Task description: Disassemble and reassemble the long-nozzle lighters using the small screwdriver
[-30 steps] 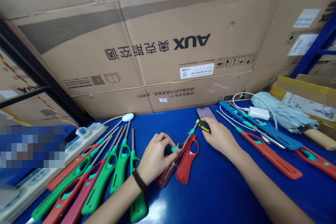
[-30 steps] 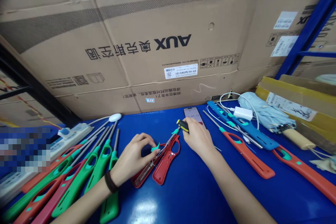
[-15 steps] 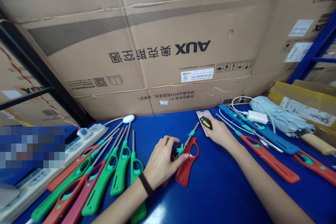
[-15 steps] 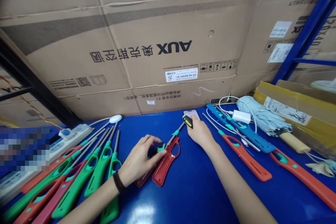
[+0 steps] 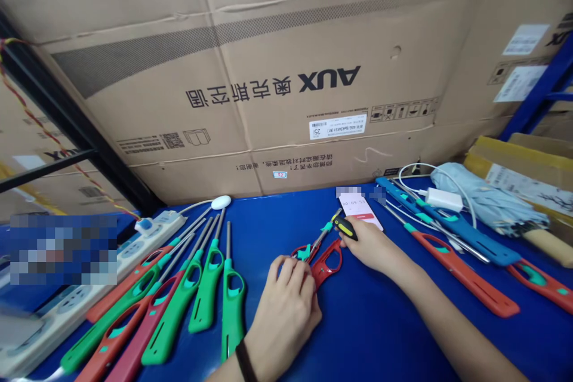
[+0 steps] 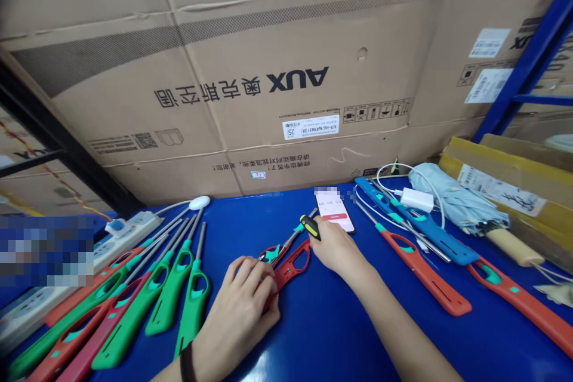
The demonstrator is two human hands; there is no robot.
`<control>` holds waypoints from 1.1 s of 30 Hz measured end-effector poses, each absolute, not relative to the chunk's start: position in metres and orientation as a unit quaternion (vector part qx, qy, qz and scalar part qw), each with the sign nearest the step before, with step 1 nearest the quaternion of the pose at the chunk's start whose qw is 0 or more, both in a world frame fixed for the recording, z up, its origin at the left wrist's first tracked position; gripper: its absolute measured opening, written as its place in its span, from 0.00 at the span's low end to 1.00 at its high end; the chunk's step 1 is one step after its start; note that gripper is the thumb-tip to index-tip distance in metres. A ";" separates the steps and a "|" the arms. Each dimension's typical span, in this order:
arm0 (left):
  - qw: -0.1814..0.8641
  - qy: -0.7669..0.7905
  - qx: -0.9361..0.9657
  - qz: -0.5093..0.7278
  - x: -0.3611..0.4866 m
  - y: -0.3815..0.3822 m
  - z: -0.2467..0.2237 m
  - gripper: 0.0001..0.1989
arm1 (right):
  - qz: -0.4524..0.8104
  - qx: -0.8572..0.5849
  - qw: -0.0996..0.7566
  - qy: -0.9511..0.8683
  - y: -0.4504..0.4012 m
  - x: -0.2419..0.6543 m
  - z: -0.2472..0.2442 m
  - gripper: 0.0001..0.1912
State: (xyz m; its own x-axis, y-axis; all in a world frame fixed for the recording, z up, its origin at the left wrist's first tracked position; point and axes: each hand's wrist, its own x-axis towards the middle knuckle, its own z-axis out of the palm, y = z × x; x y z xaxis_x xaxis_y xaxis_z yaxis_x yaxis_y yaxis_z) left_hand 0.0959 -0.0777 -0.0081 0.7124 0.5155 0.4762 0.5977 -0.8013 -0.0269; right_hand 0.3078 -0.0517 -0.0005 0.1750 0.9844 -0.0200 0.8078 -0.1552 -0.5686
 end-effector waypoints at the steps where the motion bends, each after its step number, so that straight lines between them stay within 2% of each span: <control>1: 0.099 -0.303 -0.917 -0.240 0.096 -0.076 -0.008 0.05 | 0.195 -0.736 0.226 -0.607 -0.052 0.309 0.000 0.07; 4: 0.090 -0.313 -0.908 -0.265 0.092 -0.071 -0.004 0.07 | 0.179 -0.739 0.241 -0.602 -0.053 0.309 0.000 0.09; 10: -0.052 -0.405 -0.853 -0.326 0.068 -0.055 0.021 0.05 | 0.127 -0.735 0.306 -0.591 -0.057 0.299 0.013 0.12; 14: -0.118 -0.466 -0.802 -0.355 0.047 -0.047 0.028 0.10 | 0.128 -0.684 0.345 -0.629 -0.061 0.291 0.019 0.13; 18: -0.195 -0.480 -0.788 -0.332 0.030 -0.043 0.020 0.13 | 0.194 -0.565 0.286 -0.749 -0.067 0.277 0.012 0.04; 22: -0.211 -0.505 -0.753 -0.367 0.019 -0.033 0.009 0.15 | 0.204 -0.464 0.207 -0.837 -0.070 0.258 0.002 0.07; 33: -0.163 -0.513 -0.755 -0.375 0.012 -0.027 -0.001 0.13 | 0.144 -0.499 0.141 -0.843 -0.061 0.247 -0.006 0.11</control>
